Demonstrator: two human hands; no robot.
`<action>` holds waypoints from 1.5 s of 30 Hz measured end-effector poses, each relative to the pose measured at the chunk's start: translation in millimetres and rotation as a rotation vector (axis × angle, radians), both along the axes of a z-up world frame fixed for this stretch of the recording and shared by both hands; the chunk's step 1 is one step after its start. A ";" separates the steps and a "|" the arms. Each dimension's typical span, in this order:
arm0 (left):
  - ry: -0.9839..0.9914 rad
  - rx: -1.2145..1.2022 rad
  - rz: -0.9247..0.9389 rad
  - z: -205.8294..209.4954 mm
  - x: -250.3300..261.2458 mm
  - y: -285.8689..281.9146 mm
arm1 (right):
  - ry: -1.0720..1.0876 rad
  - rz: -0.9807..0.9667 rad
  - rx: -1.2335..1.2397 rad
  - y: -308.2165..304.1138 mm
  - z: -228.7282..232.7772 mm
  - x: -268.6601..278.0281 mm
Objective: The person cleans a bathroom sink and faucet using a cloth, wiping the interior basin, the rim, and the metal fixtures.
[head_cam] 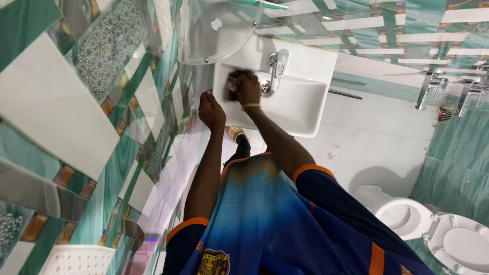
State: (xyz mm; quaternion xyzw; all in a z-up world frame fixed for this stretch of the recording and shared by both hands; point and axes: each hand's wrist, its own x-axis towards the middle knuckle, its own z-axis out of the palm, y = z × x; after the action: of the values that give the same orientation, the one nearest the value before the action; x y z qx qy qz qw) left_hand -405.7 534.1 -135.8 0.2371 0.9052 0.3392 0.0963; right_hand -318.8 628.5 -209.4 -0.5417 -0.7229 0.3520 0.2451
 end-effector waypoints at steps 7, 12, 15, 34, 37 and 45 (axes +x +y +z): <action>0.002 0.031 -0.014 6.6 -1.2 -1.5 | -0.315 0.229 -0.143 -14.7 15.9 46.7; -0.002 0.002 0.000 14.4 0.1 4.8 | -0.278 0.430 -0.220 -12.8 28.7 65.2; -0.023 -0.021 -0.002 14.9 0.8 -5.4 | -0.241 0.309 -0.118 10.3 9.2 54.3; 0.009 -0.002 -0.038 7.0 -0.5 0.9 | -0.182 0.695 -0.262 -2.0 1.6 143.5; 0.026 0.017 -0.046 5.4 -0.8 0.7 | -0.441 0.773 -0.258 35.3 23.4 213.7; 0.023 0.018 -0.035 0.6 -3.5 2.7 | -0.263 0.891 0.027 -30.8 11.7 142.7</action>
State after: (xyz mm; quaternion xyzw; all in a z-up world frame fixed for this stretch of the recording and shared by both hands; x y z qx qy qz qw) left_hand -409.2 536.8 -135.2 0.2578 0.8988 0.3430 0.0898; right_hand -176.1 597.7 -197.7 -0.2153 -0.9147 0.3417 -0.0166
